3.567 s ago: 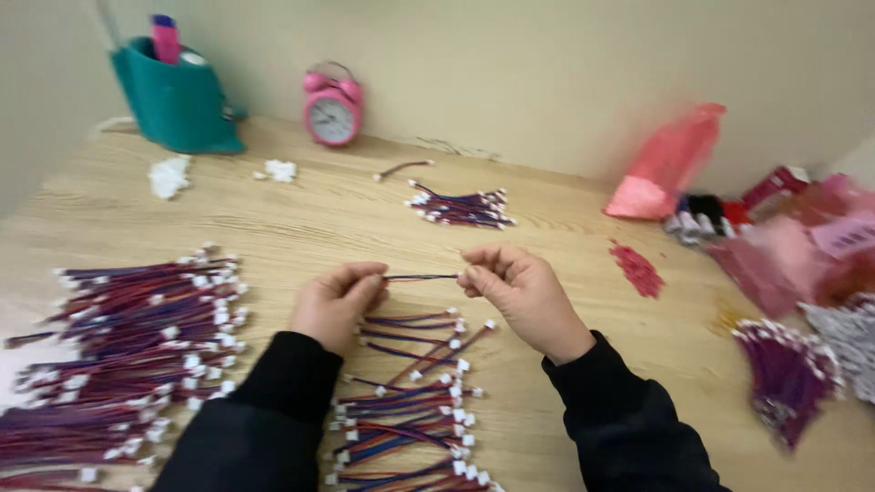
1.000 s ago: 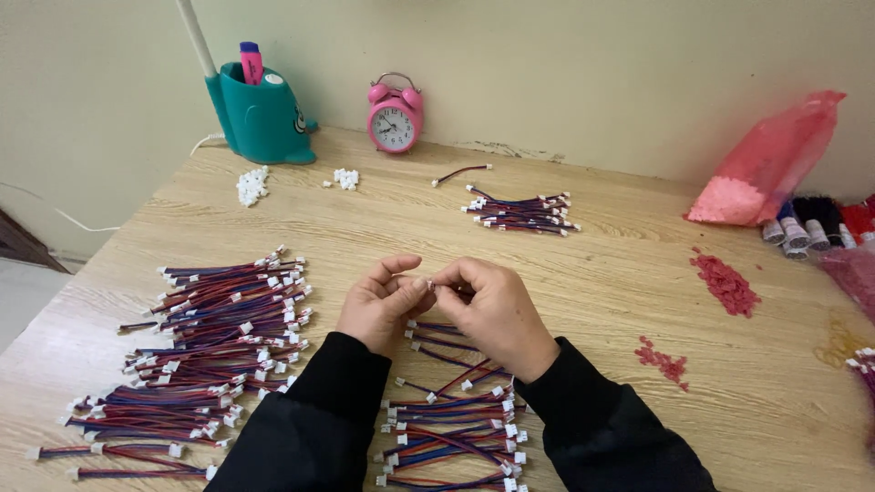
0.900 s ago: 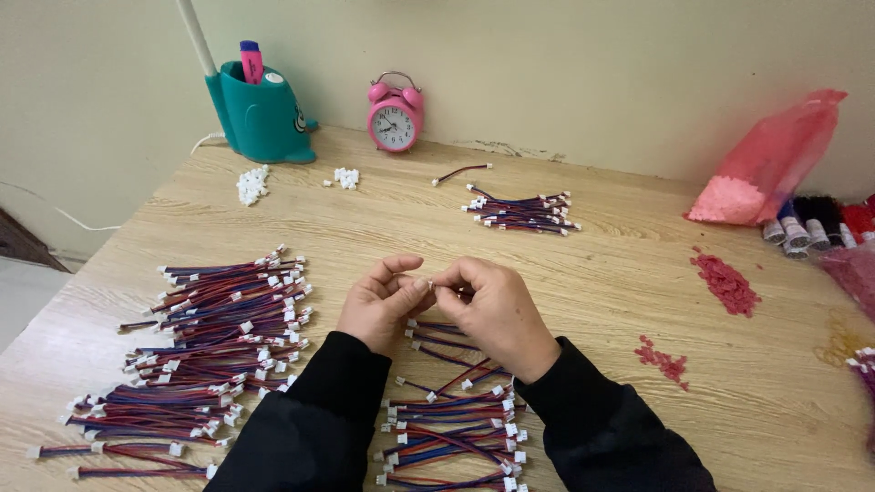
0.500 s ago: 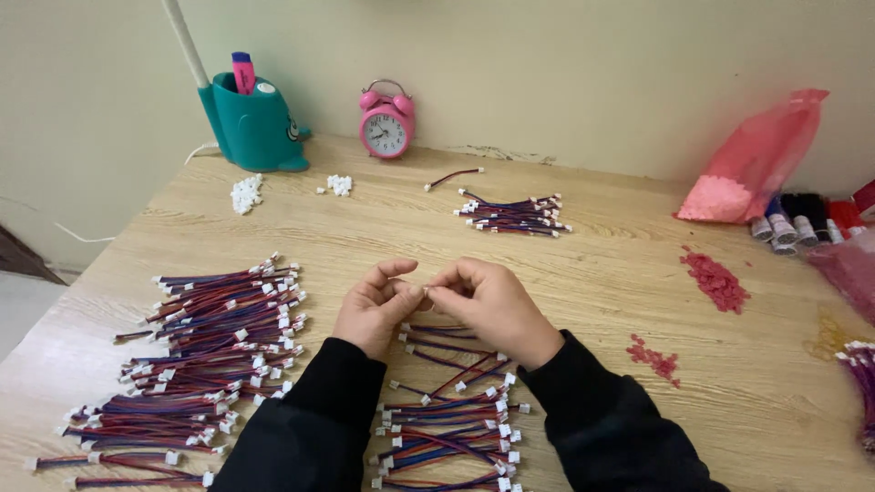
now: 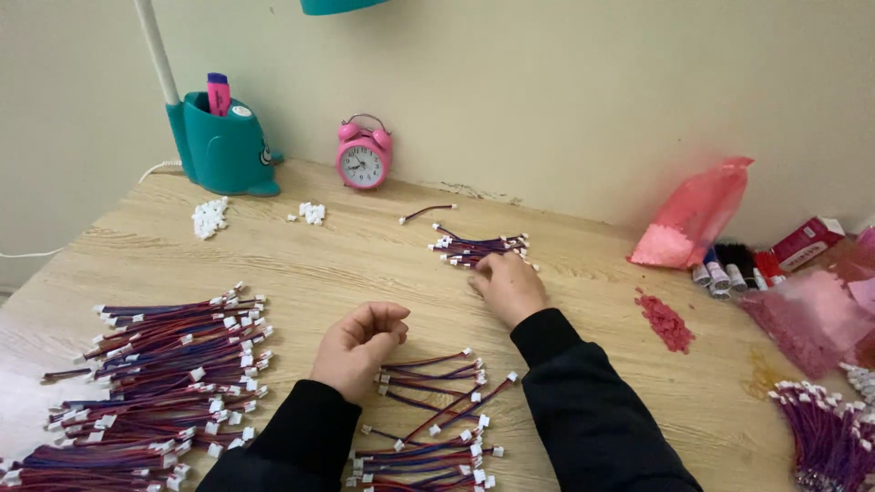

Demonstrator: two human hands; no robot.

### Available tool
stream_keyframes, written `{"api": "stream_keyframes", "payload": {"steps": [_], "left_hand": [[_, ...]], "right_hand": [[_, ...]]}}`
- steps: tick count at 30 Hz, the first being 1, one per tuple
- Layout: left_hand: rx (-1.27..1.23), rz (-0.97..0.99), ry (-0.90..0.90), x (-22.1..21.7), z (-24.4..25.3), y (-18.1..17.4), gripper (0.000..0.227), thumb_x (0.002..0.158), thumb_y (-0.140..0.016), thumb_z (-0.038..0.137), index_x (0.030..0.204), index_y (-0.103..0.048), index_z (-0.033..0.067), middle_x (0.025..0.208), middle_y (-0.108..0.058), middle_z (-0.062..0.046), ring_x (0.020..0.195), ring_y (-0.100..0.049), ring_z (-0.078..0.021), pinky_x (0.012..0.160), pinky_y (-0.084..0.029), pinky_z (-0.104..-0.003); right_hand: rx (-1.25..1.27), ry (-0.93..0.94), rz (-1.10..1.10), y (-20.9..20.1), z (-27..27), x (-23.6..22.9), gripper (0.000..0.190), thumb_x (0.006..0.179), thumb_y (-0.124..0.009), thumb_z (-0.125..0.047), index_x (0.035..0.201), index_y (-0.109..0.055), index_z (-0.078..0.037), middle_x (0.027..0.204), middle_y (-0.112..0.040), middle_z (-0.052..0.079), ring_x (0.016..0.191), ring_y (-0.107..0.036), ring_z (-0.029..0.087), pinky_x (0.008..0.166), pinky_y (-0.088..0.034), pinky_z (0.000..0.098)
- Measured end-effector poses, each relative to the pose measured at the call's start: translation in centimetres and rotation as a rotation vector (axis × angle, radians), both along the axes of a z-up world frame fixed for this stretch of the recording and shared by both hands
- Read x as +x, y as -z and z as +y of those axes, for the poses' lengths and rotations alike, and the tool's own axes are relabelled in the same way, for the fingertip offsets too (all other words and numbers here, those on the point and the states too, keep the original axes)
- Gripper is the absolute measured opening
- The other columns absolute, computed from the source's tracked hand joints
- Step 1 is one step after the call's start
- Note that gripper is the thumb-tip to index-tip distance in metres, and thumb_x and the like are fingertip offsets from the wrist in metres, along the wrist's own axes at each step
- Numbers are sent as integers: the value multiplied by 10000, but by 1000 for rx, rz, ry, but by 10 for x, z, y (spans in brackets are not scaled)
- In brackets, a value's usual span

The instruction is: The person assembles wire harnesses by inserting small white plastic connectors onto the ends of multi-colored ribbon cables. They repeatedly pick up a cable, slide a connector onto the exposed wires, and place the finished assembly onto a growing pile on the wooden table.

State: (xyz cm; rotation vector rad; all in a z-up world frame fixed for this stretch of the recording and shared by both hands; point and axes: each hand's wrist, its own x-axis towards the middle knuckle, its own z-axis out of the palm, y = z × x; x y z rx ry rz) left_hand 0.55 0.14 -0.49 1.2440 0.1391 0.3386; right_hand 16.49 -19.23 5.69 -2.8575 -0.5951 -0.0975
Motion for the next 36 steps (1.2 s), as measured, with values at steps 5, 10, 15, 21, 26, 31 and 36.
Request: {"api": "stream_keyframes", "payload": {"steps": [5, 10, 15, 21, 26, 31, 36], "left_hand": [[33, 17, 0, -2, 0, -5, 299, 753, -613, -61, 1016, -734, 16, 723, -676, -125, 745, -611, -163, 720, -483, -278], [42, 20, -12, 2, -2, 2, 294, 753, -624, -56, 1010, -739, 29, 732, -693, -126, 753, -619, -160, 731, -491, -280], [-4, -60, -18, 13, 0, 20, 362, 821, -706, 36, 1182, -675, 23, 831, -706, -128, 764, -657, -161, 730, -540, -281], [-104, -96, -36, 16, -6, 22, 451, 858, -732, 109, 1278, -598, 14, 895, -690, -103, 791, -666, -142, 772, -579, -263], [-46, 113, 3, 12, -1, 18, 284, 848, -754, 136, 1112, -715, 40, 916, -734, -161, 812, -705, -210, 759, -595, -316], [34, 85, 21, 1, -3, 5, 290, 842, -768, 155, 1102, -701, 44, 941, -706, -215, 835, -704, -289, 763, -580, -390], [-109, 140, -22, -17, -5, -26, 168, 917, -645, 108, 1063, -650, 25, 903, -698, -159, 745, -671, -207, 749, -590, -274]], "right_hand": [[-6, 21, 76, -13, 8, -10, 279, 890, -616, -384, 1051, -697, -170, 1065, -644, 127, 1103, -621, 359, 951, -499, 456], [-98, -27, 47, -13, 6, -20, 230, 890, -608, -355, 979, -701, -164, 1035, -634, 118, 1077, -623, 351, 927, -512, 457], [65, -206, -191, -23, 3, -42, 171, 910, -561, -286, 898, -616, -125, 886, -579, 147, 929, -624, 399, 803, -521, 511], [94, -499, -637, -23, 18, -91, 246, 890, -613, -379, 829, -544, -151, 816, -520, 48, 825, -576, 314, 704, -474, 454], [93, -554, -577, -34, 22, -125, 276, 939, -558, -392, 831, -547, -138, 815, -522, 73, 868, -584, 326, 770, -463, 439], [272, -409, -398, -58, -47, -128, 267, 950, -578, -375, 955, -603, -110, 847, -568, 127, 880, -606, 376, 775, -494, 473], [152, -11, -99, -36, -169, -127, 204, 869, -528, -111, 1002, -683, -102, 1022, -714, 72, 989, -647, 235, 853, -474, 361]]}}
